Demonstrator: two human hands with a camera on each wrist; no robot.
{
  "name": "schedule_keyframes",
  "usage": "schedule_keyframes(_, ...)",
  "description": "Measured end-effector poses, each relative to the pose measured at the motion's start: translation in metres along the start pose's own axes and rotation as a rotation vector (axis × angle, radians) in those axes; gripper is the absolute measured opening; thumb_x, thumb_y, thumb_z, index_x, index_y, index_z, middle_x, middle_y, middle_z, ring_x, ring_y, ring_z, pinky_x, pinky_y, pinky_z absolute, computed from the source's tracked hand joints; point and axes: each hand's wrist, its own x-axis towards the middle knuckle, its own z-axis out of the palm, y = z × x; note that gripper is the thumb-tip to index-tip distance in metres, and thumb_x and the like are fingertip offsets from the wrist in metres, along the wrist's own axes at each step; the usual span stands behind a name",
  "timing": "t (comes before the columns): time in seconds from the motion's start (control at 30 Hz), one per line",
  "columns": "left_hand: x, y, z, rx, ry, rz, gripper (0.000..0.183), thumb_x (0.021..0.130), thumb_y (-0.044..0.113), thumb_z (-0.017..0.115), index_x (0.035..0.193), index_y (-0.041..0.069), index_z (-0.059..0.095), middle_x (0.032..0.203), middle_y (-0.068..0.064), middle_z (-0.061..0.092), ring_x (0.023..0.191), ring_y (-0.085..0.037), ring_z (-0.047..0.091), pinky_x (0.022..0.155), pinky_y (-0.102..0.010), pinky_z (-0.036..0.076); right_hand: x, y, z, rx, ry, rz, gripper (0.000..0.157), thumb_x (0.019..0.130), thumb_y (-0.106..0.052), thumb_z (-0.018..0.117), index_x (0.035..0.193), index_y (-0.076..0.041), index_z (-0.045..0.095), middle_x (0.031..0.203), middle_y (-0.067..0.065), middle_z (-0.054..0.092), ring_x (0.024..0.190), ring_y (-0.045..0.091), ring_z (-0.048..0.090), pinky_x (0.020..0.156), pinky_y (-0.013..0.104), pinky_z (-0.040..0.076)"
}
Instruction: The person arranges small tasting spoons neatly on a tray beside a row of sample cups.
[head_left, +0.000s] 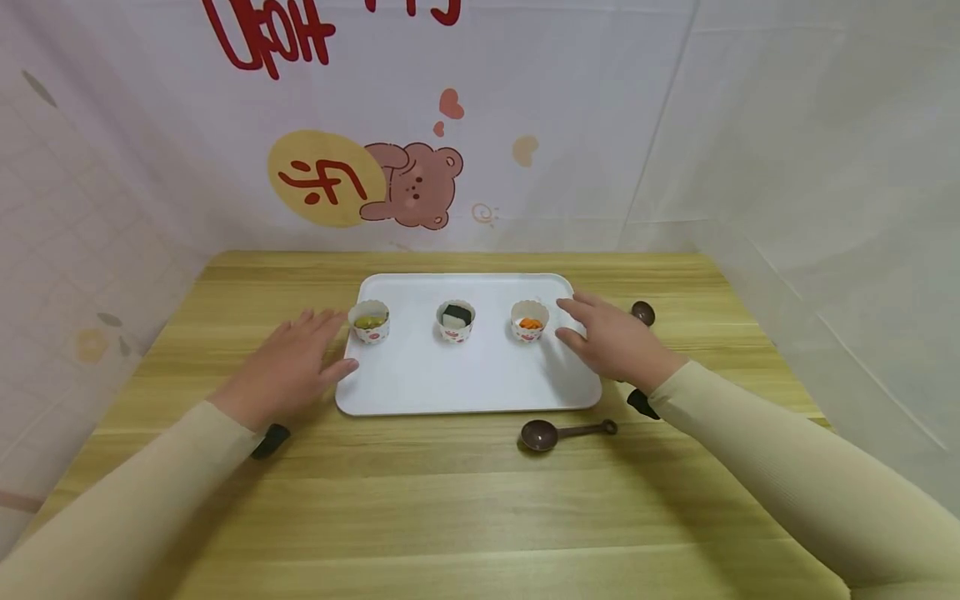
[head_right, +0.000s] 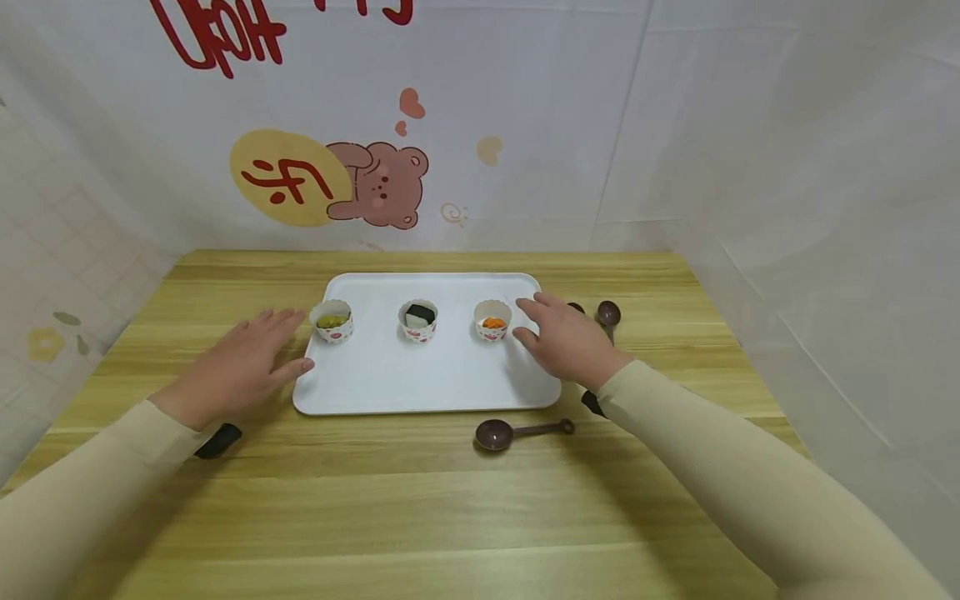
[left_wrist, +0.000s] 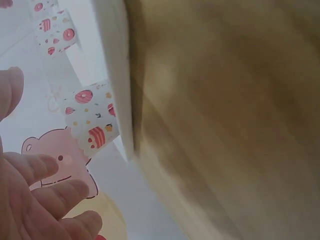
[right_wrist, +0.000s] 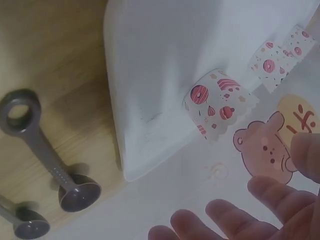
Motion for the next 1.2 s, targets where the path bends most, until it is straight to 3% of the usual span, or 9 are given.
schedule_keyframes(0.3,-0.013,-0.003,0.007,-0.007,-0.022,0.047,0.082,0.105,0.05,0.06,0.166,0.003,0.03,0.169,-0.025,0.033,0.157,-0.055,0.021,0.127,-0.069,0.018,-0.014,0.0,-0.003,0.01,0.008,-0.029,0.042,0.106,-0.025,0.064,0.143,-0.006,0.065,0.141,0.021,0.067,0.133,0.041,0.062,0.108,0.057,0.052)
schedule_keyframes(0.53,-0.016,-0.006,0.013,-0.015,-0.047,0.093,0.084,0.104,0.048,0.064,0.164,0.001,0.031,0.169,-0.022,0.036,0.155,-0.058,0.025,0.126,-0.069,0.022,-0.023,0.002,-0.002,0.042,-0.023,-0.05,0.033,0.102,-0.022,0.071,0.131,-0.007,0.074,0.121,0.012,0.078,0.102,0.028,0.075,0.088,0.047,0.061)
schedule_keyframes(0.73,-0.016,-0.007,0.02,0.012,-0.048,0.132,0.082,0.105,0.049,0.062,0.163,-0.002,0.033,0.167,-0.024,0.038,0.152,-0.058,0.03,0.125,-0.067,0.027,-0.03,0.0,-0.001,0.086,-0.083,-0.056,0.029,0.099,-0.021,0.075,0.125,-0.008,0.078,0.113,0.006,0.08,0.092,0.017,0.073,0.08,0.039,0.061)
schedule_keyframes(0.93,-0.017,-0.007,0.022,0.016,-0.057,0.137,0.081,0.105,0.047,0.062,0.162,-0.003,0.034,0.165,-0.027,0.04,0.15,-0.06,0.032,0.123,-0.068,0.03,-0.038,-0.004,0.001,0.108,-0.105,-0.112,0.026,0.097,-0.019,0.077,0.12,-0.007,0.08,0.117,0.01,0.079,0.094,0.016,0.072,0.08,0.035,0.059)
schedule_keyframes(1.2,-0.018,-0.009,0.025,0.023,-0.071,0.148,0.081,0.105,0.046,0.063,0.162,-0.004,0.034,0.164,-0.027,0.041,0.148,-0.059,0.038,0.121,-0.067,0.034,-0.045,-0.005,0.007,0.121,-0.157,-0.2,0.021,0.095,-0.017,0.079,0.115,-0.012,0.082,0.107,0.0,0.079,0.085,0.005,0.065,0.075,0.026,0.056)
